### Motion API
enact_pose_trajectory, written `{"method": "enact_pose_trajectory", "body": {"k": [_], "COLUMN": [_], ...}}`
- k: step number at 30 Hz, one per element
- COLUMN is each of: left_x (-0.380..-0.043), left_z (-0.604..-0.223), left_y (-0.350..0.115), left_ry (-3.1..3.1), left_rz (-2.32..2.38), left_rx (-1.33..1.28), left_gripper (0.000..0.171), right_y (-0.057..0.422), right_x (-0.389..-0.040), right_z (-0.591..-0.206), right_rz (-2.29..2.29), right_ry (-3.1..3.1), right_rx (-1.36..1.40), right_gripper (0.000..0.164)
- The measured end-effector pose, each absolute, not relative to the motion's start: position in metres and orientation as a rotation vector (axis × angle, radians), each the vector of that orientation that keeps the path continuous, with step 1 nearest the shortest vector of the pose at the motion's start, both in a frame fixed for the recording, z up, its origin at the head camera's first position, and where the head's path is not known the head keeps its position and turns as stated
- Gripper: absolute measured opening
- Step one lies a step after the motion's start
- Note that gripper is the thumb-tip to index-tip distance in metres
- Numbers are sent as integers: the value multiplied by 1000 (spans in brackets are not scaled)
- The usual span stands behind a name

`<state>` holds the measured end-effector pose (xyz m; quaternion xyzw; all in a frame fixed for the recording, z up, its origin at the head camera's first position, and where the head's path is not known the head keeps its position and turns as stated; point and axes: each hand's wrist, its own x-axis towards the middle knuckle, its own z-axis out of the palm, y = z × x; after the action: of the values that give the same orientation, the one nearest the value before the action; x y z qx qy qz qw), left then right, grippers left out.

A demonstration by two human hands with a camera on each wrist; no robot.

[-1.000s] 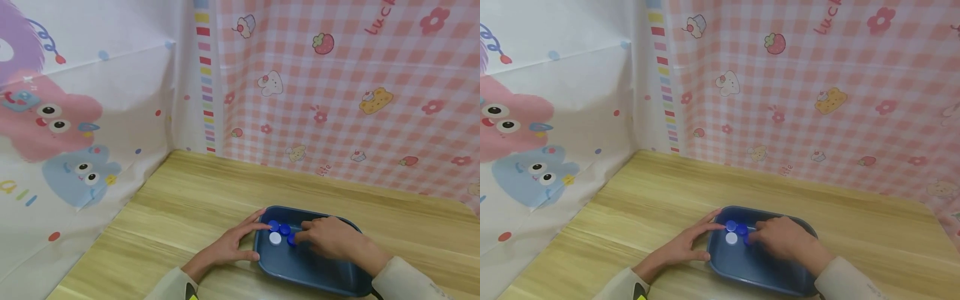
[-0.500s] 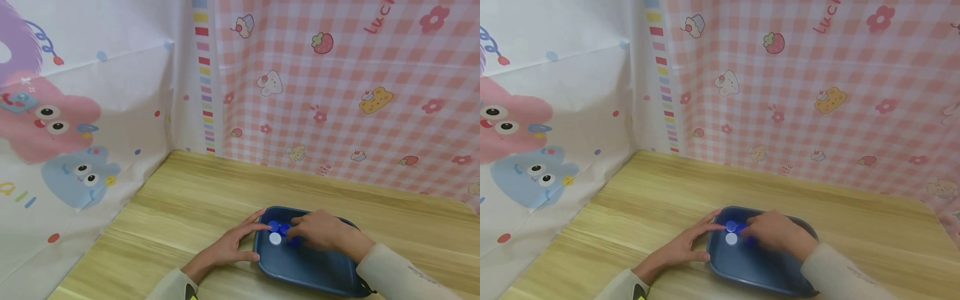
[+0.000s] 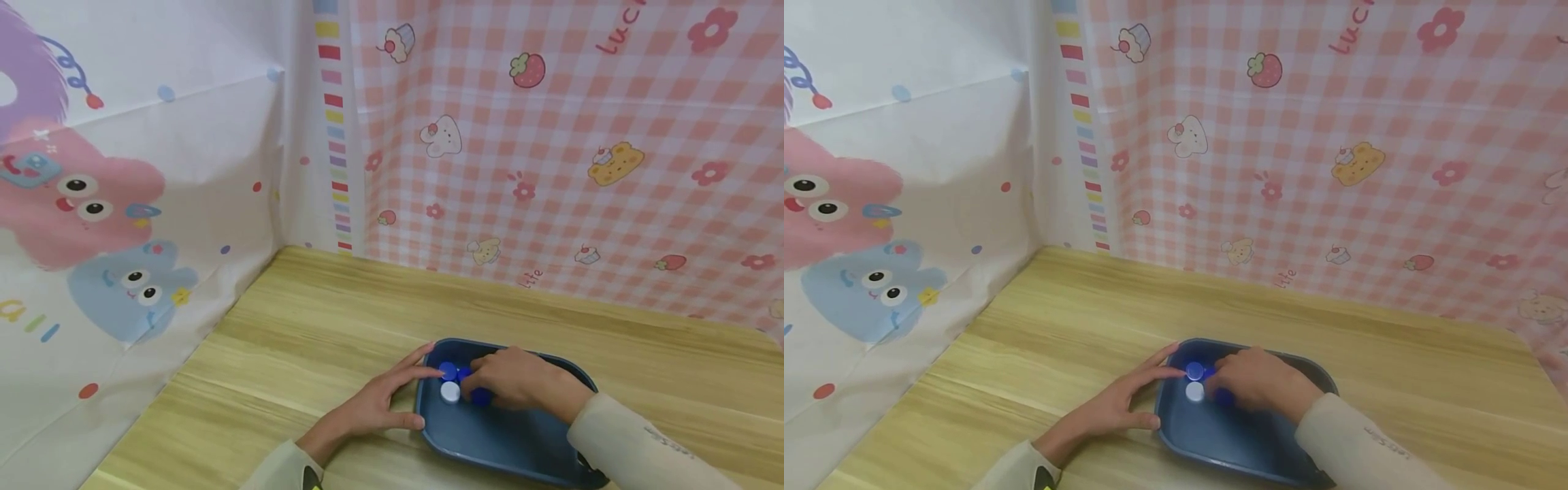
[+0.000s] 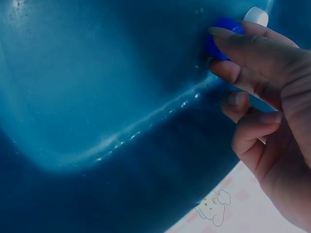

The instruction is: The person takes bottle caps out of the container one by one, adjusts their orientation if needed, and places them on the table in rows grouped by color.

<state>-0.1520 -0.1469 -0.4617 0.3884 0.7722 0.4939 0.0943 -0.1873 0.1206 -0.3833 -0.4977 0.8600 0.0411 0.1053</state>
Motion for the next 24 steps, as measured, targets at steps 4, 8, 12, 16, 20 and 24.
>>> {"method": "enact_pose_trajectory", "body": {"k": [4, 8, 12, 16, 20, 24], "left_x": [-152, -152, -152, -152, -152, -151], "left_z": [-462, -463, -463, -462, -462, -462], "left_y": [-147, -147, -147, -147, -146, -146], "left_ry": [2295, 2290, 2285, 2289, 2295, 2298], "left_rz": [1463, 1471, 1472, 1467, 1468, 1470], "left_rx": [1153, 1149, 1156, 1161, 1154, 1148], "left_gripper": [64, 64, 63, 63, 64, 64], "right_y": [120, 119, 119, 119, 120, 122], "right_x": [-187, -187, -186, -186, -187, -186], "right_z": [-385, -386, -385, -383, -379, -371], "right_rz": [115, 108, 102, 94, 94, 117], "right_ry": [2538, 2549, 2549, 2538, 2542, 2570], "right_rx": [-1473, -1487, -1491, -1481, -1455, -1462], "right_gripper": [37, 38, 38, 39, 36, 33]}}
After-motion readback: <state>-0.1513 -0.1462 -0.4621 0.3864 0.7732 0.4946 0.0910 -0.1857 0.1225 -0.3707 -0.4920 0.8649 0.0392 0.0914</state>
